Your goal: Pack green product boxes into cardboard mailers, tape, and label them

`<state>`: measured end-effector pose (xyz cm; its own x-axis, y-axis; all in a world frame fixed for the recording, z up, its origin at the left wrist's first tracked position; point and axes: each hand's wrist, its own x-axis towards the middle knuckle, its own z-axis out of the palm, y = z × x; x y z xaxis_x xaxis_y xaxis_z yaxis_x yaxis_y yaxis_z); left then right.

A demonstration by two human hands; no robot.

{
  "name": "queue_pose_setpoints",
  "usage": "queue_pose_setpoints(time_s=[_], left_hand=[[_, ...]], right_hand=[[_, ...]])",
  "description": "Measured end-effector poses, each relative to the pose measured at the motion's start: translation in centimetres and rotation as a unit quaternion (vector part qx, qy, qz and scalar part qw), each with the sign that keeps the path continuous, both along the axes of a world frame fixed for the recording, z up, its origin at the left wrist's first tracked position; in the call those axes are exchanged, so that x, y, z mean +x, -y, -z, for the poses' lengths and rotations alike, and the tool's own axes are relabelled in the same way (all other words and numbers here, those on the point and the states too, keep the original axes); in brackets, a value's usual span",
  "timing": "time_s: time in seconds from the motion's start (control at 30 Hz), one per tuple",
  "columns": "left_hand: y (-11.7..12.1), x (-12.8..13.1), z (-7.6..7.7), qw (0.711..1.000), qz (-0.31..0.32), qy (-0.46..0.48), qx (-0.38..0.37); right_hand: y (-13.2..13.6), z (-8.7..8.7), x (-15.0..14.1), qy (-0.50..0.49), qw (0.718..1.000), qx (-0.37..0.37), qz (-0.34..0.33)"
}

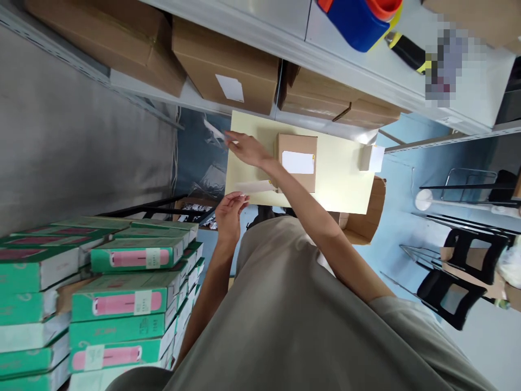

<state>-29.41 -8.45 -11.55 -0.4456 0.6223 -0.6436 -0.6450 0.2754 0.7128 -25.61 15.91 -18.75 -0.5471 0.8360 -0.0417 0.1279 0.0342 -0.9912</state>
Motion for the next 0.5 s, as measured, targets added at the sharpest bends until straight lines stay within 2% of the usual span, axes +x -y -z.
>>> queue_pose_setpoints(time_s=[0.07,0.13,0.23,0.3,0.37,0.5], left_hand=[[-0.5,-0.3,-0.4,0.999,0.019,-0.024,0.034],[-1.2,-0.6,-0.8,0.995,0.046,-0.058,0.061],[-2.4,-0.5,-1.3,0.985,0.098,-0.109,0.095],[-3.2,-0.1,-1.7,0.977,0.131,-0.130,0.110],[-4.0,0.4,-2.0,0.969,0.164,-0.139,0.123],[-5.6,1.9,-1.9,0.946,0.247,-0.159,0.134]], right_hand=[[0.7,-2.0,5.2,0.102,0.993,-0.053,0.008],[2.6,-4.6,11.1,0.180,0.977,-0.109,0.026],[6.7,-8.2,18.2,0.196,0.938,-0.284,0.024],[9.4,-9.9,21.0,0.144,0.908,-0.391,0.040],[11.4,-10.8,22.5,0.085,0.889,-0.444,0.077],[13.2,-10.4,24.1,0.015,0.890,-0.426,0.163]])
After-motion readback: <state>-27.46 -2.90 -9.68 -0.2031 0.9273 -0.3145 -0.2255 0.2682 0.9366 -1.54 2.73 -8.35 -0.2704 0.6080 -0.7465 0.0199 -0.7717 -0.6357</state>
